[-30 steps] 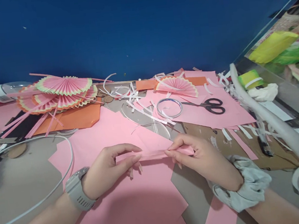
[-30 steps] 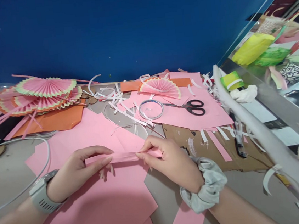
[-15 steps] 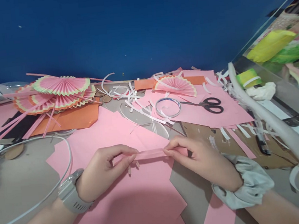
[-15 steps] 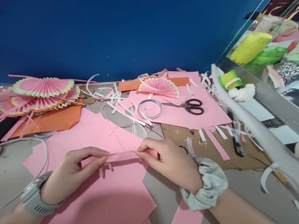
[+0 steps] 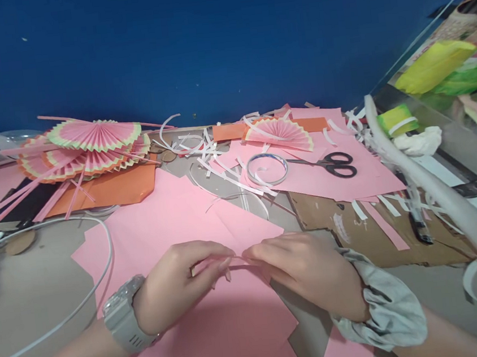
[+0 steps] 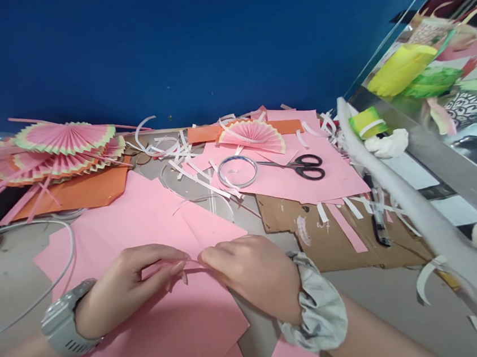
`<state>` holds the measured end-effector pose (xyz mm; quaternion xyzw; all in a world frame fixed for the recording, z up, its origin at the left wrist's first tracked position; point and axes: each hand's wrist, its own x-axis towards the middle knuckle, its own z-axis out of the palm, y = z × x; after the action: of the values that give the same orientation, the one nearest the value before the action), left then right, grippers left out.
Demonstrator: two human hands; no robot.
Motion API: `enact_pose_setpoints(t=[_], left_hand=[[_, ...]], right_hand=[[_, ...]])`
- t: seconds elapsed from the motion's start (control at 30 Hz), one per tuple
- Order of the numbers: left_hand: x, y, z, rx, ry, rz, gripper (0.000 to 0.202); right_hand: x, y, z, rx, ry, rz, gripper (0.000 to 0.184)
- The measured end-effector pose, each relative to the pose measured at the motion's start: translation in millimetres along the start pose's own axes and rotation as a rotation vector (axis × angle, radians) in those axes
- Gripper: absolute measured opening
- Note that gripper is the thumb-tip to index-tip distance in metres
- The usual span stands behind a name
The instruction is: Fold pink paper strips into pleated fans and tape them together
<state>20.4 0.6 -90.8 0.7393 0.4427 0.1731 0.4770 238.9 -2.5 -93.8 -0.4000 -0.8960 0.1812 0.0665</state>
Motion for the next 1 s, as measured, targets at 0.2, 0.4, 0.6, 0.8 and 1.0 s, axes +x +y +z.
enact_pose_setpoints(t=[0.2,0.4,0.6,0.8,1.0], left_hand=[[-2,-5,-7.1,-0.230,-0.025,0.000,0.020],[-4,-10,-23.5,-0.295,-0.056,0.042,0.013],[-5,-15,-26.1,-0.397,-0.056,-0.048,0.016],[-4,-15,-25.6,-0.501,0.024,-0.040,0.015],[-6,-23,-24.9,-0.639,0.031,0.009,0.013]], right_hand=[[-5,4,-13,0.245,0.007,0.001,0.023],[-12,13,-32,0.464,-0.001,0.150,0.012],[-12,18,-40,0.584,0.020,0.214,0.013],[-15,20,-30,0.669,0.111,0.225,0.022],[-14,23,-19,0.886,0.197,0.285,0.015]])
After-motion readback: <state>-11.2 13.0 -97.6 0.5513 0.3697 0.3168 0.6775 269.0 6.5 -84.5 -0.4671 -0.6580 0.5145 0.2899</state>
